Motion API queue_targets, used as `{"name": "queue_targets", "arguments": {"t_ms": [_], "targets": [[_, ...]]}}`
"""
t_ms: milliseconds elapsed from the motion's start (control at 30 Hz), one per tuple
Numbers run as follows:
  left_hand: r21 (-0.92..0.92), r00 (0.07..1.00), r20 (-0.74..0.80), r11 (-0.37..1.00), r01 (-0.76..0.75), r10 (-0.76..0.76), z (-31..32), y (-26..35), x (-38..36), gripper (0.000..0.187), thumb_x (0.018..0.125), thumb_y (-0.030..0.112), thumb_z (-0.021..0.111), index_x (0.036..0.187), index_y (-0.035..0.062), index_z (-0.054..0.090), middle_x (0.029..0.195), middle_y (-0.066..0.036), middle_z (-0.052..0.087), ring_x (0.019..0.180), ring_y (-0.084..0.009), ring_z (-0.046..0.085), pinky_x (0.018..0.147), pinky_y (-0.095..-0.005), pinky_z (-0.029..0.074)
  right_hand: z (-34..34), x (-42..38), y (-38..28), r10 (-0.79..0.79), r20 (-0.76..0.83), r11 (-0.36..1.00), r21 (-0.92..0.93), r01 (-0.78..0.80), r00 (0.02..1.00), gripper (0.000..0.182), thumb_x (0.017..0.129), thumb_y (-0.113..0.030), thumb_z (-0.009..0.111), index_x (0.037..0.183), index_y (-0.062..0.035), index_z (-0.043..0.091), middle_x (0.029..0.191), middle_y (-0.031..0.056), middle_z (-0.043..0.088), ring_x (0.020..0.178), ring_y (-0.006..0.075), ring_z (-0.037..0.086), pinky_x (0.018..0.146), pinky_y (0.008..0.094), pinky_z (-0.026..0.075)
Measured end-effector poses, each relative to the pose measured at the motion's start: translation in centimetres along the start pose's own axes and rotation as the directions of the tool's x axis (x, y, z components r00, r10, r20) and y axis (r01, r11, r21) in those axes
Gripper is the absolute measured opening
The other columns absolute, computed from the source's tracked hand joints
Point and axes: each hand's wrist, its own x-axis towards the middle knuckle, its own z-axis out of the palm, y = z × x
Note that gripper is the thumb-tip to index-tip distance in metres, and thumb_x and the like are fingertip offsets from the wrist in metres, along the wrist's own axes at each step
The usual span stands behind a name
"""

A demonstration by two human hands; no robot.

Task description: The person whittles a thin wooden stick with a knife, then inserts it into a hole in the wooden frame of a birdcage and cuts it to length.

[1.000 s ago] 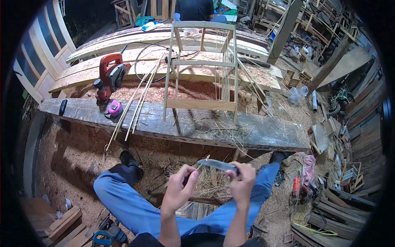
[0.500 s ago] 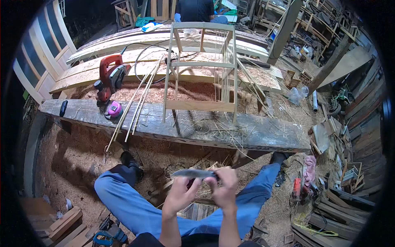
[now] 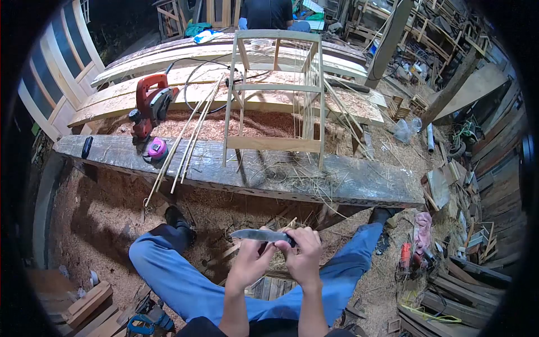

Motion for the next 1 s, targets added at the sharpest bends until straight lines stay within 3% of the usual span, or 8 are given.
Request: {"name": "queue_targets", "arguments": {"t_ms": [233,300,533,667,733,800,867,1000], "targets": [[-0.030,0.999,-0.010,0.998,0.046,-0.046,-1.1,0.2,0.1,0.018,0.106,0.016,0.061,0.100,-0.0010,0.061,0.072,0.003,0.053,0.064,-0.0027,0.042,0.056,-0.0251,0.036,-3.7,-0.5,4.2,0.141,-0.084,0.957,-0.245,-0.158,0.986,0.028,0.089,-0.034,0.076,0.101,-0.0080,0.074,0.083,0.0064,0.066,0.080,0.0284,0.059,0.076,0.0410,0.041],[-0.061,1.000,-0.006,0.998,0.029,-0.029,-1.6,-0.3,0.0,0.017,0.106,0.016,0.061,0.100,-0.0008,0.061,0.072,0.004,0.053,0.064,-0.0025,0.042,0.056,-0.0248,0.036,-4.0,-1.0,4.6,0.273,-0.378,0.926,-0.147,-0.349,0.884,0.030,0.092,-0.036,0.073,0.102,-0.0069,0.074,0.084,0.0080,0.067,0.081,0.0294,0.059,0.078,0.0417,0.042],[-0.097,0.999,-0.032,0.995,-0.019,0.016,-0.5,-2.2,0.4,0.016,0.105,0.015,0.062,0.101,-0.0007,0.063,0.071,0.002,0.055,0.064,-0.0036,0.044,0.055,-0.0272,0.037,-2.2,0.0,1.0,0.098,-0.079,0.991,-0.088,-0.105,0.992,0.032,0.089,-0.040,0.075,0.098,-0.0092,0.074,0.084,0.0060,0.068,0.080,0.0276,0.059,0.075,0.0400,0.042],[0.093,1.000,0.021,0.995,-0.023,0.021,0.5,0.9,-0.5,0.019,0.103,0.016,0.064,0.101,-0.0030,0.063,0.069,-0.002,0.057,0.063,-0.0057,0.046,0.054,-0.0285,0.037,-0.4,-0.1,0.3,-0.002,-0.039,1.000,-0.018,0.001,0.999,0.029,0.089,-0.039,0.076,0.096,-0.0103,0.074,0.084,0.0050,0.069,0.078,0.0249,0.060,0.075,0.0385,0.042],[0.022,0.999,0.033,0.999,0.027,-0.028,-0.3,0.8,-0.8,0.018,0.103,0.016,0.064,0.101,-0.0021,0.063,0.070,0.000,0.057,0.064,-0.0046,0.046,0.054,-0.0274,0.037,-2.6,-0.1,2.7,0.060,-0.181,0.977,-0.189,-0.095,0.982,0.029,0.094,-0.037,0.073,0.098,-0.0079,0.074,0.086,0.0066,0.070,0.081,0.0258,0.062,0.075,0.0393,0.044],[-0.063,0.996,0.053,0.995,0.073,-0.069,-1.2,0.8,-1.0,0.017,0.103,0.015,0.064,0.101,-0.0012,0.063,0.070,0.001,0.057,0.064,-0.0036,0.045,0.054,-0.0262,0.037,-5.3,-0.6,5.4,0.287,-0.401,0.899,-0.202,-0.389,0.870,0.032,0.098,-0.036,0.069,0.102,-0.0050,0.074,0.088,0.0097,0.070,0.084,0.0286,0.063,0.076,0.0415,0.046],[-0.052,0.996,-0.079,0.998,0.040,-0.044,-2.5,1.0,-1.2,0.015,0.104,0.015,0.062,0.100,0.0003,0.064,0.072,0.004,0.056,0.065,-0.0020,0.045,0.055,-0.0243,0.037,-7.9,-2.1,7.7,0.359,-0.503,0.856,-0.157,-0.492,0.786,0.035,0.100,-0.038,0.066,0.106,-0.0037,0.074,0.090,0.0120,0.070,0.086,0.0318,0.062,0.078,0.0441,0.047],[-0.071,0.992,-0.124,0.997,0.014,-0.022,-1.9,0.5,-0.4,0.015,0.105,0.014,0.061,0.101,-0.0003,0.064,0.076,0.005,0.056,0.069,-0.0009,0.046,0.057,-0.0235,0.036,-7.5,-1.9,6.3,0.314,-0.362,0.917,-0.123,-0.379,0.878,0.035,0.100,-0.040,0.065,0.106,-0.0065,0.074,0.091,0.0109,0.069,0.086,0.0310,0.062,0.078,0.0434,0.047]]}}
